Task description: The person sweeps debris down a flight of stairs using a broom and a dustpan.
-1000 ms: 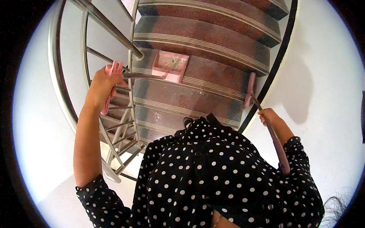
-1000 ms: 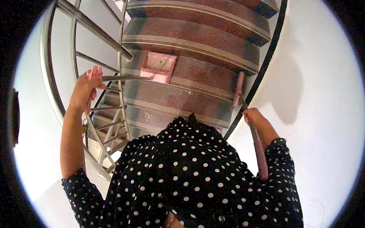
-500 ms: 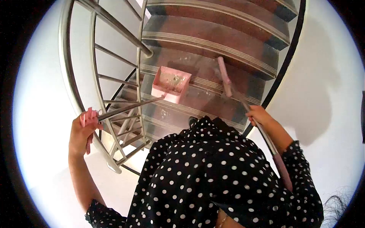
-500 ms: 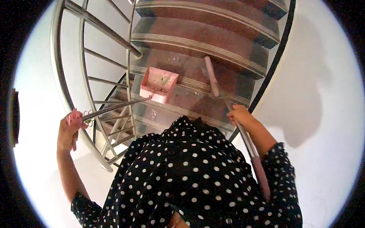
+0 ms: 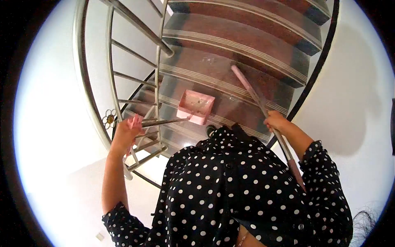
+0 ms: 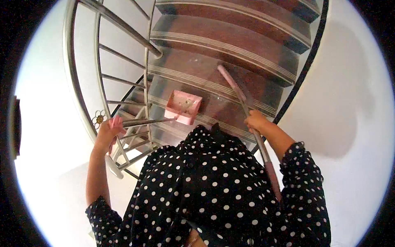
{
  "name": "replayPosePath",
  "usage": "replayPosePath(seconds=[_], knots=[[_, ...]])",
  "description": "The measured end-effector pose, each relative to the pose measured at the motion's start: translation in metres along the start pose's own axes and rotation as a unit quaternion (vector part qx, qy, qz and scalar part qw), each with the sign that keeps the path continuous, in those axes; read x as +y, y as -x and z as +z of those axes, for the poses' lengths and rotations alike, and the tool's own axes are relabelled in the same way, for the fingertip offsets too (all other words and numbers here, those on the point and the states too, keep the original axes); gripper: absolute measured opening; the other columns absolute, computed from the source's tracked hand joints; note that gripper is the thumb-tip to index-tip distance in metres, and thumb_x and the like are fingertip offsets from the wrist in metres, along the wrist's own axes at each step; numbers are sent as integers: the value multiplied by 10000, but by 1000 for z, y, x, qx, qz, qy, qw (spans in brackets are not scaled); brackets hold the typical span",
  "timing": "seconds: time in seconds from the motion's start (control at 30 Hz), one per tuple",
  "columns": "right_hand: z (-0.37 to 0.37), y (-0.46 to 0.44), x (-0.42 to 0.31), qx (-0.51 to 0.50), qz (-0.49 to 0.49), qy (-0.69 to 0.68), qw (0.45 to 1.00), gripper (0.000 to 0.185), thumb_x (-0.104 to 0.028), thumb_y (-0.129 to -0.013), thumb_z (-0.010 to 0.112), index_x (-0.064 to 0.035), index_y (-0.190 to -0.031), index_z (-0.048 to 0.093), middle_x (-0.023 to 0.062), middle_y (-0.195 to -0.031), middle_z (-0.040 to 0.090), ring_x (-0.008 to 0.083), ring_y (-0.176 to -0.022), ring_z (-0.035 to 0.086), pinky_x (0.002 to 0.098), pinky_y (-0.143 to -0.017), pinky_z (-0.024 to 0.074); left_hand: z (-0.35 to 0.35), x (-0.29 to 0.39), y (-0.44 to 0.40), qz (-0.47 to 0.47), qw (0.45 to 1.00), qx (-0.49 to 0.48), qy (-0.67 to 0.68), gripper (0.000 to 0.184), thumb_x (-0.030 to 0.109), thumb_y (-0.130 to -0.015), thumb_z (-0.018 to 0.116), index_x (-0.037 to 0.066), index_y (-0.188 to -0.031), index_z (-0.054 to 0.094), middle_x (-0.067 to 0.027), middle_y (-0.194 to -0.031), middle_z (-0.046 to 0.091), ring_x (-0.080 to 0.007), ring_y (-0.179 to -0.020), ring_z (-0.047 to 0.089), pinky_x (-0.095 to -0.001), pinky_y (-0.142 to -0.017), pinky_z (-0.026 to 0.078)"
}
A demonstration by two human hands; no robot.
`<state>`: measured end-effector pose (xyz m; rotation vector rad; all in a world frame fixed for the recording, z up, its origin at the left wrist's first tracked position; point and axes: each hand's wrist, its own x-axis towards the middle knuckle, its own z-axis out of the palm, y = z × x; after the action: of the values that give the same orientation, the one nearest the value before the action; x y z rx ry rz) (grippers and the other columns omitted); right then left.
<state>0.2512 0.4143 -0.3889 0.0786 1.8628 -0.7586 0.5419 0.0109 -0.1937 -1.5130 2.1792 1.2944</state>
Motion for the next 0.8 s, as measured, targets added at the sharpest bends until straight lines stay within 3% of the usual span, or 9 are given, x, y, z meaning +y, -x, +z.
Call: replayPosePath(seconds=[0.13,0.2,0.3,0.4,0.47,0.5,0.57,0.63,0.8], knots=[[19,-6,-25,-49,-37,-4,998,221,-46,-766,611,8,-949,499,83,-648,512,175,-455,497,327,-390,440,12,-9,-27,35,999,-3,-9,215,114,-672,680,17,-820,559,-25,-640,531,-117,-479,455,-274,-428,360],[8,20,-47,-31,-59,38,997,399,-36,-789,596,32,-1166,486,67,-645,502,133,-464,481,293,-388,416,19,-11,-37,83,996,1,-17,220,108,-667,682,15,-823,558,-33,-657,537,-117,-498,466,-277,-434,363],[-13,33,-68,-27,-84,132,987,506,-42,-803,576,58,-1274,419,87,-673,520,158,-459,493,310,-402,430,29,6,-33,41,999,-1,-4,215,76,-669,667,4,-843,563,-40,-695,548,-116,-564,492,-268,-487,387],[-17,11,-79,64,-93,210,971,486,-46,-812,548,57,-1269,424,116,-698,538,191,-483,525,328,-426,453,32,-9,-49,74,997,-5,15,228,42,-672,653,-11,-879,574,-49,-738,564,-141,-643,528,-293,-564,425],[-10,-20,-79,35,-91,257,961,453,-52,-811,531,39,-1246,448,144,-728,554,218,-507,548,337,-450,471,37,-1,-46,48,996,-21,70,249,44,-676,657,-24,-902,576,-51,-754,575,-163,-658,544,-316,-594,442],[1,-31,-78,37,-88,231,968,422,-51,-807,527,34,-1216,461,146,-730,555,218,-512,550,340,-445,470,41,-8,-50,106,994,-2,37,239,53,-692,650,-29,-907,584,-47,-757,588,-159,-678,556,-308,-628,450],[26,-47,-75,36,-83,207,974,392,-50,-804,524,29,-1185,475,148,-732,556,218,-517,552,344,-441,469,41,-16,-64,115,993,-10,-3,231,57,-697,647,-32,-901,586,-47,-749,593,-152,-683,556,-302,-638,450],[51,-52,-72,-12,-89,261,961,318,-24,-780,515,72,-1082,510,210,-775,593,305,-548,623,411,-455,496,43,-9,-59,109,994,-11,-25,220,80,-701,649,-35,-879,593,-73,-729,609,-144,-682,562,-304,-650,453],[33,-5,-83,-80,-144,256,952,298,-21,-768,498,52,-1057,509,222,-770,605,296,-526,624,403,-477,506,46,-20,-71,116,993,-6,-24,231,82,-695,645,-44,-879,586,-88,-738,620,-157,-677,566,-312,-649,459]])
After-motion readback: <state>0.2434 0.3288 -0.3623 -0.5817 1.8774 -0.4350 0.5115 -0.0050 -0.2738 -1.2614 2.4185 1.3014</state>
